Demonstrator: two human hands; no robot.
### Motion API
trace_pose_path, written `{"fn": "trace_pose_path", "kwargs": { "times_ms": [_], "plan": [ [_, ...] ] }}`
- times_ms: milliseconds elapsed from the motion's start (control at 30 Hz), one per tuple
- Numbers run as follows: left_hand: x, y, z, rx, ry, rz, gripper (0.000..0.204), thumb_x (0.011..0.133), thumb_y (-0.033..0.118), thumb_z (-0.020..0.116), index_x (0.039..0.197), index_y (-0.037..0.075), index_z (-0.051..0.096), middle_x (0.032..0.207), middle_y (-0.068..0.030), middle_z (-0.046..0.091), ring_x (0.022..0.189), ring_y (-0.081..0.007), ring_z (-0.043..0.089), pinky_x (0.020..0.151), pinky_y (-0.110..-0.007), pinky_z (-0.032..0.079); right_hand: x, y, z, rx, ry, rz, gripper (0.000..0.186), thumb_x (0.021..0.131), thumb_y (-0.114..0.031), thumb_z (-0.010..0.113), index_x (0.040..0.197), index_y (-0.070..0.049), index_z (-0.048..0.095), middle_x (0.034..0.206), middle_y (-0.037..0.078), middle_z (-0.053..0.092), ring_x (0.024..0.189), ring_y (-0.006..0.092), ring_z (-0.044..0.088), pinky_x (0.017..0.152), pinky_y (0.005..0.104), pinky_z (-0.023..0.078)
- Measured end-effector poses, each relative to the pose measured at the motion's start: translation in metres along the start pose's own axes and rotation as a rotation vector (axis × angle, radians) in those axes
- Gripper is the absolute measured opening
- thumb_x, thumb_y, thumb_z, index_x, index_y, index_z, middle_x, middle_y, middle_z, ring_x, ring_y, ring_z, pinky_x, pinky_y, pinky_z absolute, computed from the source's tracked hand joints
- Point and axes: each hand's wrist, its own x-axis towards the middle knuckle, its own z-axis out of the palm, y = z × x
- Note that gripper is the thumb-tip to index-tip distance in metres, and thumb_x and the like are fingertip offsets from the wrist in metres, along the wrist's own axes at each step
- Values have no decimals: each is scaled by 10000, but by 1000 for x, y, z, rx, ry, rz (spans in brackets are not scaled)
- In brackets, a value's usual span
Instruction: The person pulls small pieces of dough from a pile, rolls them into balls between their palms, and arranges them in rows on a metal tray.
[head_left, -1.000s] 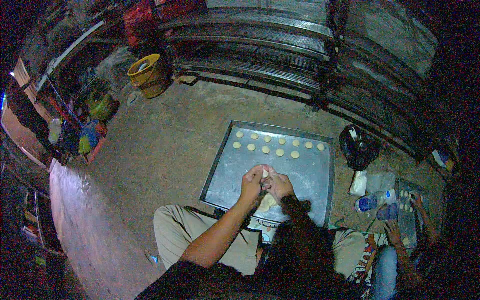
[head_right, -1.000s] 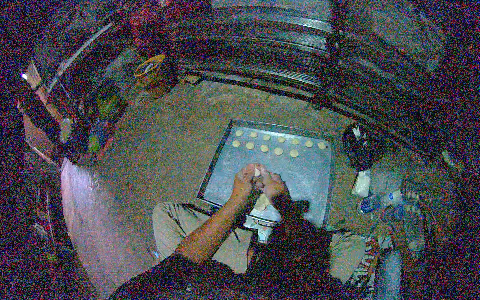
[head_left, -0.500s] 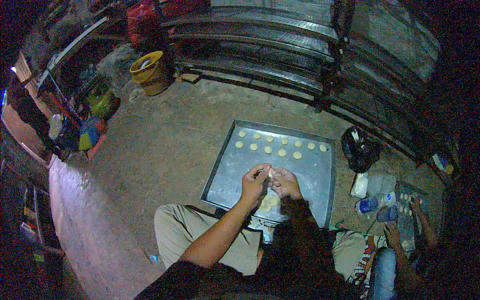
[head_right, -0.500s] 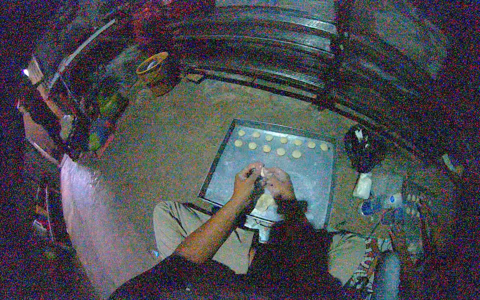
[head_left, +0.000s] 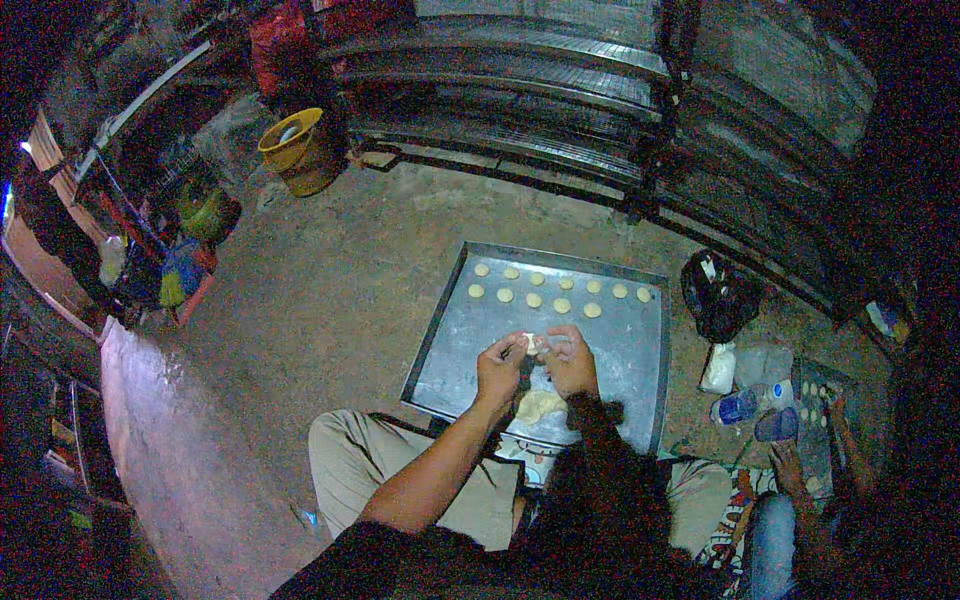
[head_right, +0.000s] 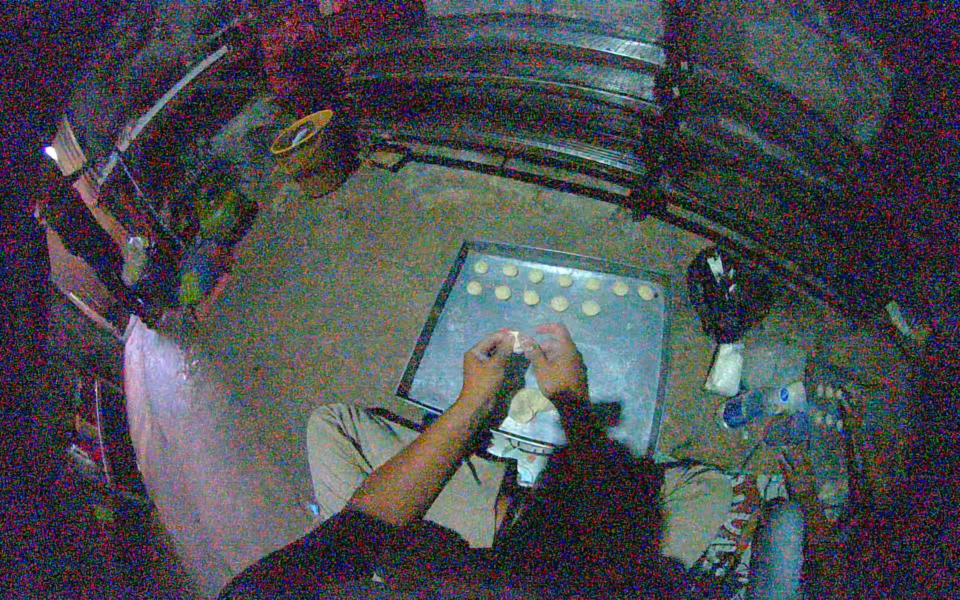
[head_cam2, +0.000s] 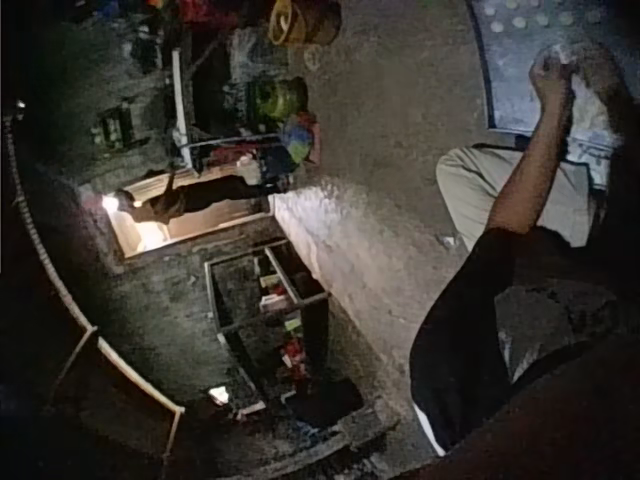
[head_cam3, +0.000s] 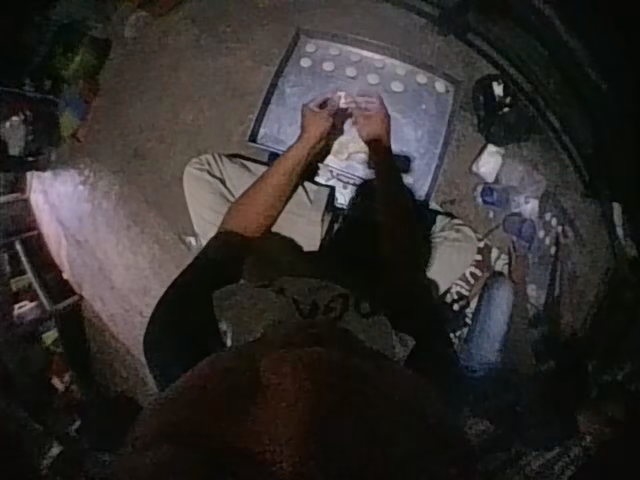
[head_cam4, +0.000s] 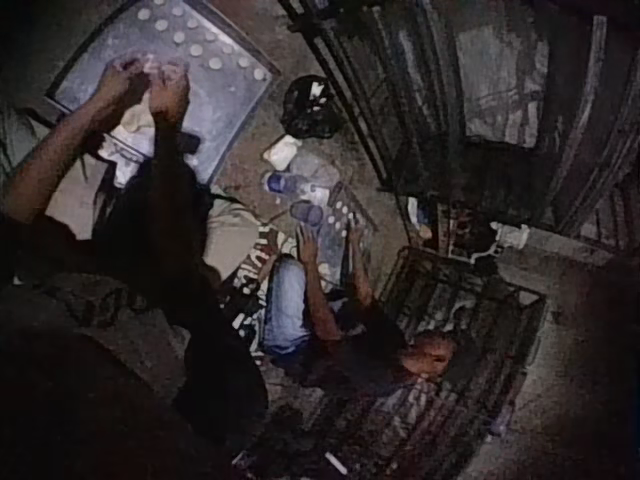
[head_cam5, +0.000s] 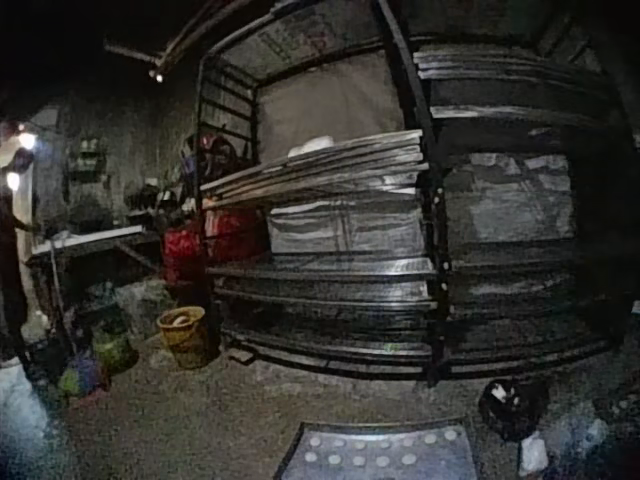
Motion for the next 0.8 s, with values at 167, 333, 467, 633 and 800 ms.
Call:
{"fn": "trace_pose_path", "kwargs": {
  "times_ms": [167,333,467,633,800],
  "plan": [
    [11,-19,-11,17,28,140,230,940,189,669,1076,4,685,881,-58,681,761,-112,608,649,-260,503,-14,-32,1,565,-239,256,238,959,-223,629,1047,-1,620,904,57,672,738,162,624,641,277,503],
    [0,-4,4,134,-127,173,235,966,212,630,1065,3,675,918,-61,683,809,-111,612,694,-261,511,-5,-10,-10,199,-126,-67,257,947,-242,616,1000,9,638,939,120,695,822,234,666,704,342,523],
    [-1,-1,1,74,-222,-50,207,980,217,596,1097,56,652,885,-43,656,727,-126,608,606,-263,506,-10,-22,-12,-132,16,-153,209,948,-203,586,995,-9,649,937,182,693,825,296,679,744,387,533],
    [8,2,-7,174,-219,-92,223,965,231,626,1031,20,654,835,-64,659,652,-131,594,552,-266,486,-11,-24,-11,-186,58,-365,215,952,-206,559,1056,-43,651,934,212,688,866,392,677,802,451,537],
    [15,-4,-10,356,-58,166,241,957,246,640,978,11,686,783,-62,671,613,-126,587,532,-282,459,-13,-34,-10,-395,-2,-248,317,957,-217,551,1224,-55,602,1154,213,635,1035,407,628,866,461,518]
  ]
}}
